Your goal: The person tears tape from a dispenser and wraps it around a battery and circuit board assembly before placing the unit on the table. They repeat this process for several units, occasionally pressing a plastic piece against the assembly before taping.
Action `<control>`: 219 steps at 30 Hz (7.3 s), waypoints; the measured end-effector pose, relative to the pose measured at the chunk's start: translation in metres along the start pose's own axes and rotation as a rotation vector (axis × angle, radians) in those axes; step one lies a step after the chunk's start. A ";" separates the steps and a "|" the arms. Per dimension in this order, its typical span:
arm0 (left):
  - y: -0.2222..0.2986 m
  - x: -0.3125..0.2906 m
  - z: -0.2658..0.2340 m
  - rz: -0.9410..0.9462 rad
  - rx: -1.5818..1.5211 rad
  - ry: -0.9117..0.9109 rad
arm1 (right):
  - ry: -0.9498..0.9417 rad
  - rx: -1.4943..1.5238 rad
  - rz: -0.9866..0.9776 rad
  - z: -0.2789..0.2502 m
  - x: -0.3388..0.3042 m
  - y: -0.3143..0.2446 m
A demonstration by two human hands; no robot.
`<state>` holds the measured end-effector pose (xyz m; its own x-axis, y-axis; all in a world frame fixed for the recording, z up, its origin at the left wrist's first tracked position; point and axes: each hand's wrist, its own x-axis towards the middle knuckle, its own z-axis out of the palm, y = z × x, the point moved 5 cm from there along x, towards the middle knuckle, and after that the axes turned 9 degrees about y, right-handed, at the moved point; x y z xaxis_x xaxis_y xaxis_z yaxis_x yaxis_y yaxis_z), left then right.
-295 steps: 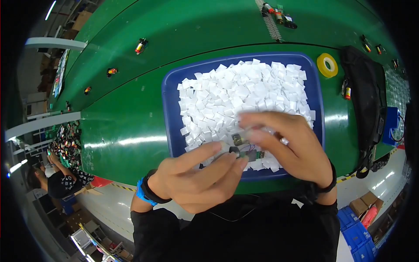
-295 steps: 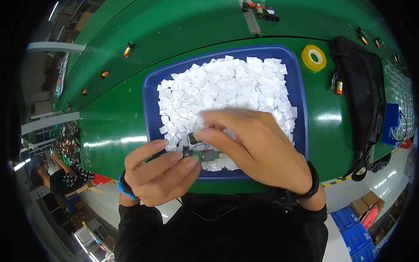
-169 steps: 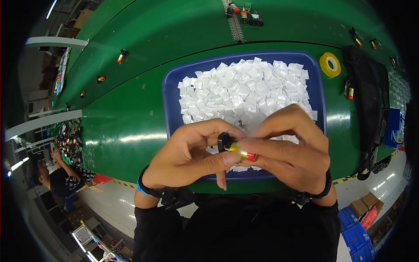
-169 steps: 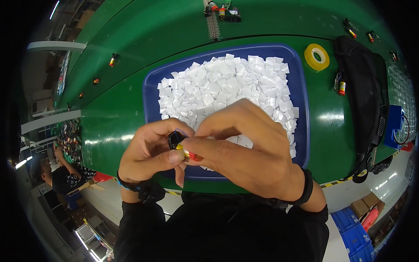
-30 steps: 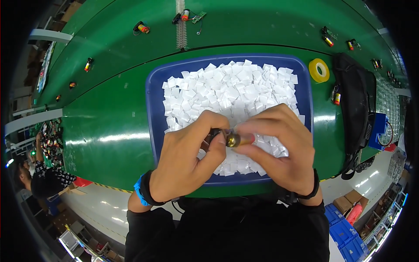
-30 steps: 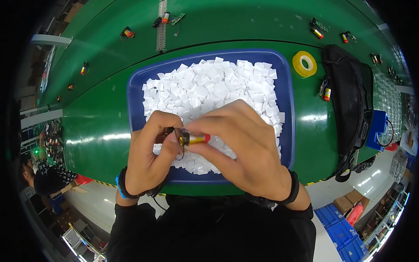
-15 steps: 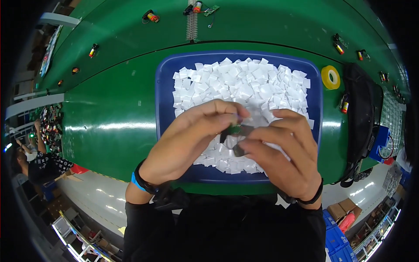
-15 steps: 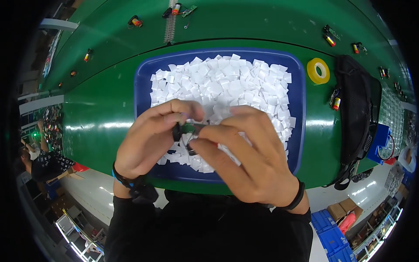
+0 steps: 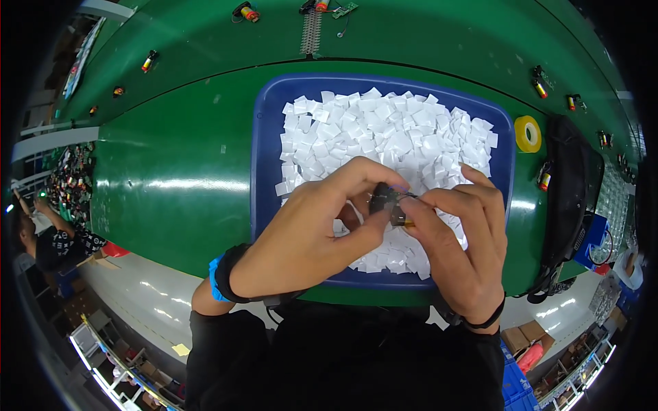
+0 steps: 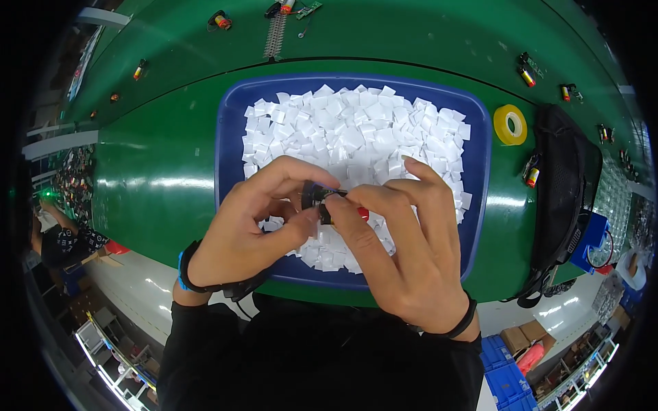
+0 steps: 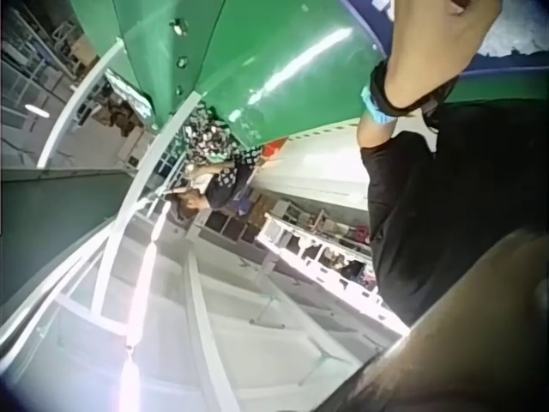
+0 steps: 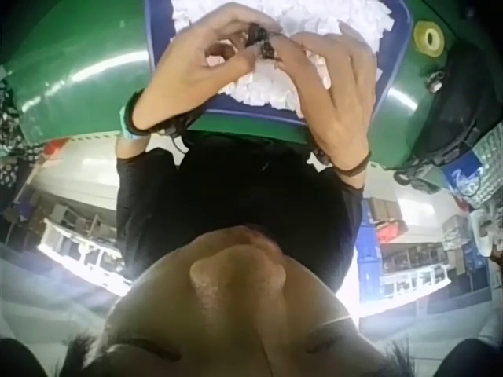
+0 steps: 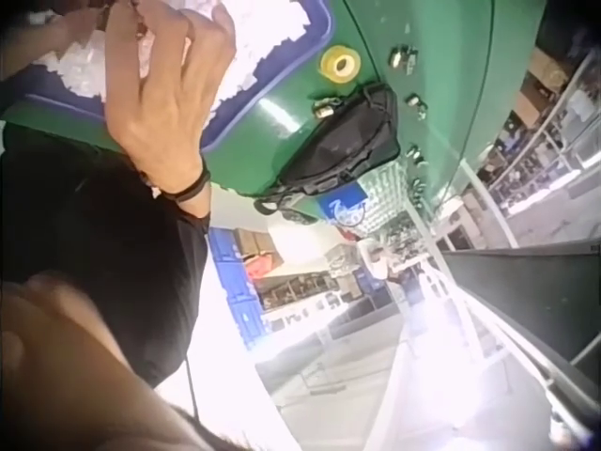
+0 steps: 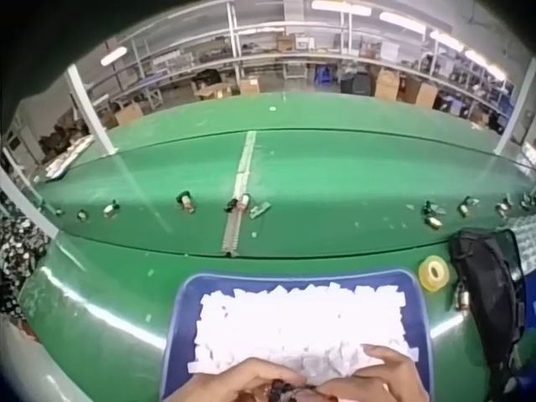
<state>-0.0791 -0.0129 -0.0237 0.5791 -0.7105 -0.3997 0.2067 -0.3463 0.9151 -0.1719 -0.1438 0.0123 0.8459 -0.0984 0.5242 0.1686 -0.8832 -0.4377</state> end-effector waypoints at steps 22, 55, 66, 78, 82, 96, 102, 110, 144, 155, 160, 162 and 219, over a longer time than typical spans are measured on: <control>0.005 -0.003 0.003 0.175 -0.367 0.021 | 0.090 0.532 0.382 -0.004 -0.006 0.013; 0.017 0.009 0.015 -0.121 -0.215 -0.051 | 0.222 0.449 -0.032 -0.014 -0.013 0.026; 0.040 0.205 -0.068 0.275 0.740 0.128 | 0.329 0.477 0.229 -0.017 -0.009 0.027; 0.003 0.228 -0.226 0.508 1.352 0.563 | 0.377 0.597 0.272 -0.011 -0.011 0.031; 0.004 0.203 -0.215 0.490 1.251 0.581 | 0.337 0.590 0.313 -0.008 -0.008 0.027; 0.029 0.019 -0.079 0.028 -0.009 0.098 | 0.178 0.234 -0.120 -0.023 0.020 0.002; 0.008 -0.013 -0.023 0.113 -0.080 0.015 | 0.172 0.298 -0.206 -0.017 0.015 -0.011; -0.004 -0.013 -0.007 -0.045 -0.209 -0.112 | 0.058 0.541 -0.161 -0.010 -0.003 0.001; -0.009 -0.006 -0.016 0.047 -0.322 -0.115 | 0.287 0.938 0.393 0.002 -0.015 0.032; -0.017 -0.001 -0.013 0.070 -0.387 0.008 | 0.195 0.440 0.060 -0.005 -0.008 0.024; -0.022 -0.006 -0.002 0.030 -0.369 -0.072 | 0.149 0.304 0.042 -0.003 -0.003 0.013; -0.022 -0.005 0.002 0.041 -0.394 -0.130 | 0.132 0.269 -0.004 -0.004 -0.004 0.012; -0.018 -0.003 0.004 0.380 -0.018 0.012 | -0.016 0.340 0.233 0.014 -0.003 0.021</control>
<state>-0.0873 -0.0069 -0.0397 0.6263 -0.7790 -0.0306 -0.0112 -0.0483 0.9988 -0.1642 -0.1554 -0.0084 0.8885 -0.2686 0.3721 0.1268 -0.6355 -0.7616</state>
